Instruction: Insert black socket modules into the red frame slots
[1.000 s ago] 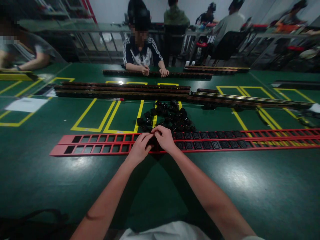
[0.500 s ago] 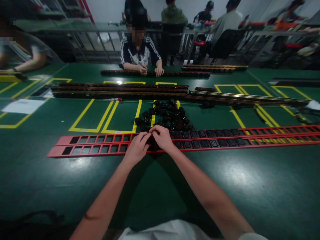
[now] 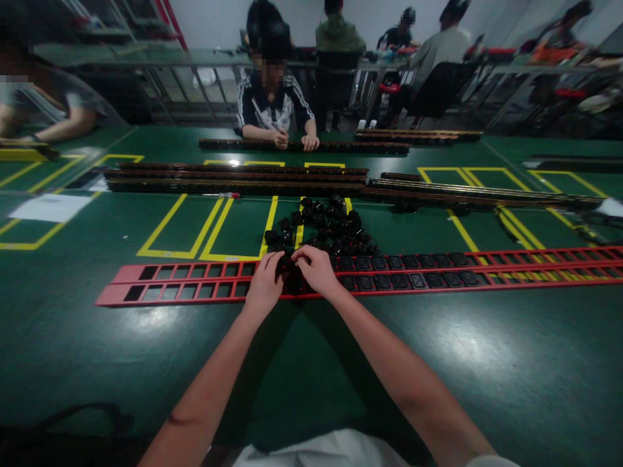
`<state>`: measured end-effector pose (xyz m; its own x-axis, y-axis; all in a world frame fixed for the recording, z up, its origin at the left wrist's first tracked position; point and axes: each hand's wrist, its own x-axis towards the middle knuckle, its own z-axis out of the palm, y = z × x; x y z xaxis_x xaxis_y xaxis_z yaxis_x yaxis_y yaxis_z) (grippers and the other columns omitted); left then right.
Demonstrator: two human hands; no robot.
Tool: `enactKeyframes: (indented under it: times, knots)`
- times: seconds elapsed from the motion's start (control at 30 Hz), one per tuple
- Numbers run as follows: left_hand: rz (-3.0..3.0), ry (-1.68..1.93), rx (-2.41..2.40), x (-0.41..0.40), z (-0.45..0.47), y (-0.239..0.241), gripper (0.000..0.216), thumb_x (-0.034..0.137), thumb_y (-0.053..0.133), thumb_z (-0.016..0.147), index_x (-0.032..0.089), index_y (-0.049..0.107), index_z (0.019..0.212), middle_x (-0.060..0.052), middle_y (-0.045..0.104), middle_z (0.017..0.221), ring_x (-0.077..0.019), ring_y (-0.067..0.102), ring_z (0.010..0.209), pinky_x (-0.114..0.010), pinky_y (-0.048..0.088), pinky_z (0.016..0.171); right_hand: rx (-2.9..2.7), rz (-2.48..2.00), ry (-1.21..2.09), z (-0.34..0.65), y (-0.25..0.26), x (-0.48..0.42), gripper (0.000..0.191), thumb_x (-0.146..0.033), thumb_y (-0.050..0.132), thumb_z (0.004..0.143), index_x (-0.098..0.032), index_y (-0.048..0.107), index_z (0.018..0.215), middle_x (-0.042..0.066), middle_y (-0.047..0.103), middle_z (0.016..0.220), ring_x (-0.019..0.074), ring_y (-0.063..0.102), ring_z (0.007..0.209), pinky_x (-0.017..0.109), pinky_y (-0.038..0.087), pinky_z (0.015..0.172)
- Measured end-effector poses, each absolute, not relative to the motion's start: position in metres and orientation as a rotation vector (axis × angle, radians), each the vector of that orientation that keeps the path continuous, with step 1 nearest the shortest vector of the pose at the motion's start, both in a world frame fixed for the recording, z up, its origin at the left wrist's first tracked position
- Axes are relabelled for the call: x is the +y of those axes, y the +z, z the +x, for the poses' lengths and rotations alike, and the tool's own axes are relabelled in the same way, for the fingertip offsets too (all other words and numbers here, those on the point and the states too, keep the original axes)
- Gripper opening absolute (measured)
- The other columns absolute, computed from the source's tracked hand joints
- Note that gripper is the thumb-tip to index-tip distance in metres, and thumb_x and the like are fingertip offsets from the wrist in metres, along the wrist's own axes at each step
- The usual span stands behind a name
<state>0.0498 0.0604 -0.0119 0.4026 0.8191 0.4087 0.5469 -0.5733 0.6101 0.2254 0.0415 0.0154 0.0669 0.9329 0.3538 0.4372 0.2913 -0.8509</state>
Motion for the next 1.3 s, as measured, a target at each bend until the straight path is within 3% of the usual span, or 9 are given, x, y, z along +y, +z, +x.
enactKeyframes:
  times: [0.2,0.37,0.53,0.83,1.3]
  knots:
    - [2.452,0.841,1.100,0.069,0.051,-0.013,0.059,0.002,0.045,0.086,0.017,0.052,0.142,-0.015,0.059,0.128,-0.0273,0.057,0.122,-0.049,0.050,0.108,-1.635,-1.294,0.563,0.225,0.016,0.041,0.023,-0.005,0.049,0.086,-0.019,0.068,0.083,0.004,0.070,0.086,0.0162,0.065,0.081,0.029,0.051,0.081]
    - [2.593,0.725,1.210,0.069,0.046,-0.008,0.054,0.007,0.051,0.086,0.018,0.056,0.139,-0.014,0.063,0.125,-0.0332,0.053,0.120,-0.055,0.044,0.107,-1.634,-1.302,0.570,0.225,0.017,0.040,0.023,-0.005,0.050,0.087,-0.019,0.068,0.083,0.003,0.069,0.085,0.0157,0.063,0.079,0.028,0.050,0.081]
    - [2.580,0.656,1.223,0.071,0.044,-0.005,0.054,0.007,0.051,0.086,0.021,0.056,0.138,-0.013,0.064,0.128,-0.0323,0.056,0.115,-0.050,0.047,0.098,-1.640,-1.317,0.579,0.225,0.018,0.040,0.023,-0.005,0.050,0.087,-0.019,0.068,0.084,0.003,0.069,0.087,0.0156,0.064,0.080,0.028,0.050,0.081]
    - [2.588,0.532,1.144,0.072,0.040,0.003,0.047,0.010,0.051,0.088,0.017,0.057,0.134,-0.013,0.063,0.129,-0.0318,0.054,0.117,-0.050,0.045,0.099,-1.641,-1.288,0.562,0.224,0.014,0.041,0.024,-0.002,0.051,0.086,-0.018,0.068,0.083,0.003,0.070,0.087,0.0151,0.065,0.081,0.027,0.049,0.081]
    - [2.422,0.806,0.962,0.077,0.039,0.000,0.044,0.004,0.057,0.081,0.018,0.057,0.122,-0.010,0.062,0.121,-0.0266,0.058,0.118,-0.047,0.048,0.107,-1.648,-1.317,0.578,0.224,0.018,0.040,0.025,-0.002,0.050,0.086,-0.019,0.069,0.083,0.002,0.069,0.087,0.0151,0.064,0.080,0.027,0.049,0.081]
